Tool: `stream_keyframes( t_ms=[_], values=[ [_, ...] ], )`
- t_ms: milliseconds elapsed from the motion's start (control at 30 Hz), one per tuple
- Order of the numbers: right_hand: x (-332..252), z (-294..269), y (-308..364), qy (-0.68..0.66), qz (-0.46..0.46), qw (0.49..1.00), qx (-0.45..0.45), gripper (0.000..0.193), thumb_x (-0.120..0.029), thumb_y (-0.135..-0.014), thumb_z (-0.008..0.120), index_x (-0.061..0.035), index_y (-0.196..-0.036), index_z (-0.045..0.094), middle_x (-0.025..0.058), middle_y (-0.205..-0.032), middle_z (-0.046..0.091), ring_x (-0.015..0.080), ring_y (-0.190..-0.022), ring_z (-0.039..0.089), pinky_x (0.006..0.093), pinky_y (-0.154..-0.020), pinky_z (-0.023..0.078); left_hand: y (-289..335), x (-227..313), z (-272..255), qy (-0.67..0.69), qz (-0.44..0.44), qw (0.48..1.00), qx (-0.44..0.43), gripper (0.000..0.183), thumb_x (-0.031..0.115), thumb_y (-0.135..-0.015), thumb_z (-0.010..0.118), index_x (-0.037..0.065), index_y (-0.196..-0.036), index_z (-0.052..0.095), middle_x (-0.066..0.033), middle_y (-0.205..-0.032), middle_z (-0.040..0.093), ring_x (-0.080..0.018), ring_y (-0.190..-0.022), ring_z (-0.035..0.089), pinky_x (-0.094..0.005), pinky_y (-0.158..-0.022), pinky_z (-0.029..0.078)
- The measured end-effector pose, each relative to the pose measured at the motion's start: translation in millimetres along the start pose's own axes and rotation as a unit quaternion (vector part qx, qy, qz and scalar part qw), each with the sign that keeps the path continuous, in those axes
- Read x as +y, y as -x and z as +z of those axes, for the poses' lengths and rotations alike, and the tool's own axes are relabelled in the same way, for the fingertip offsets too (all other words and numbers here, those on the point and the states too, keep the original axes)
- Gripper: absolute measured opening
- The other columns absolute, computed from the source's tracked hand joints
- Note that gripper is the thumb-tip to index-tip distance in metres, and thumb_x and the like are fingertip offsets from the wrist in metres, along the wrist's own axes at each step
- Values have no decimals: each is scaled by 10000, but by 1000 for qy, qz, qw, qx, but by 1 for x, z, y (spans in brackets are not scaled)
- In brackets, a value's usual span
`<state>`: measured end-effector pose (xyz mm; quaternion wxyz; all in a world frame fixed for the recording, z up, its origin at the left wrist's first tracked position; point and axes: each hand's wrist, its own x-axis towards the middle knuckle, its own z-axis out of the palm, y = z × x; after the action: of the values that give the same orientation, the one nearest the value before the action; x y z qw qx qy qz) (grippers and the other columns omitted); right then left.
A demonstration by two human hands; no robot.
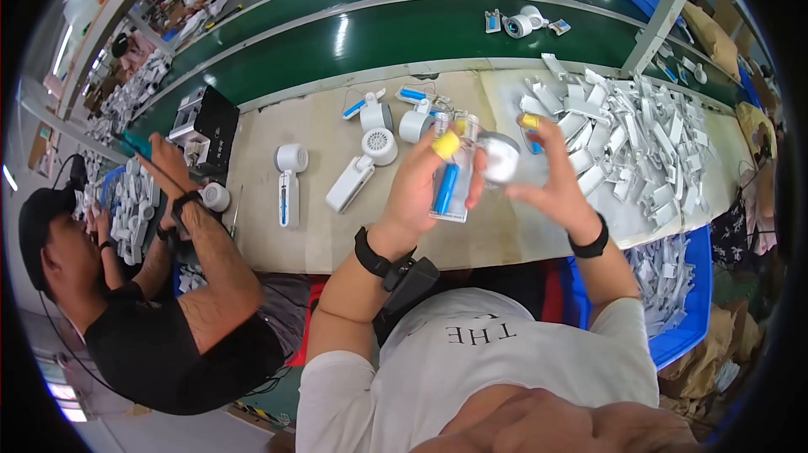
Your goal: The person assembles handheld fans by picking up a base, inserting a battery, and snapping on a plastic cover. They then attach a fan head to the base and place the completed unit on the table before starting the next one.
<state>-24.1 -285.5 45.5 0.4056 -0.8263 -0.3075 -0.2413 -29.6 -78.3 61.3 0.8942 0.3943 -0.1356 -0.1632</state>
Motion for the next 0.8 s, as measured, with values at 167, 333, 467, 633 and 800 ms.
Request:
stream_keyframes(
  t_ms=[167,333,467,633,800],
  values=[
    [-12,43,32,-298,191,935,30,898,-106,-610,783,-72,-1342,263,119,-1250,423,220,-1150,449,346,-942,391,10,-3,10,58,-90,993,-49,351,284,-942,406,10,-1158,429,-120,-837,593,-206,-614,587,-302,-525,484],
    [11,0,16,44,-43,997,40,588,9,-592,759,-61,-1101,473,127,-1146,514,255,-1026,539,338,-878,439,14,-1,4,-66,-84,992,62,284,206,-924,399,7,-1124,436,-123,-884,595,-176,-625,593,-294,-553,497],
    [15,-18,-7,105,-204,973,2,503,12,-582,760,-53,-1017,515,143,-1096,537,316,-970,563,363,-838,472,19,-7,-5,-198,-146,969,15,210,123,-875,386,15,-1044,445,-102,-875,583,-135,-607,573,-280,-534,481],
    [18,-17,-9,141,-236,961,-17,445,23,-586,751,-50,-970,537,146,-1070,551,351,-960,573,393,-808,495,21,-8,3,-285,-110,952,21,177,67,-817,502,27,-985,460,-64,-807,586,-99,-581,539,-255,-523,448],
    [5,-19,-9,192,-247,949,-28,520,11,-520,738,-74,-999,555,112,-1056,566,334,-960,579,397,-788,506,24,-20,-10,-440,22,897,24,179,94,-790,552,16,-933,478,-46,-735,587,-87,-560,529,-240,-510,422]
  ],
)
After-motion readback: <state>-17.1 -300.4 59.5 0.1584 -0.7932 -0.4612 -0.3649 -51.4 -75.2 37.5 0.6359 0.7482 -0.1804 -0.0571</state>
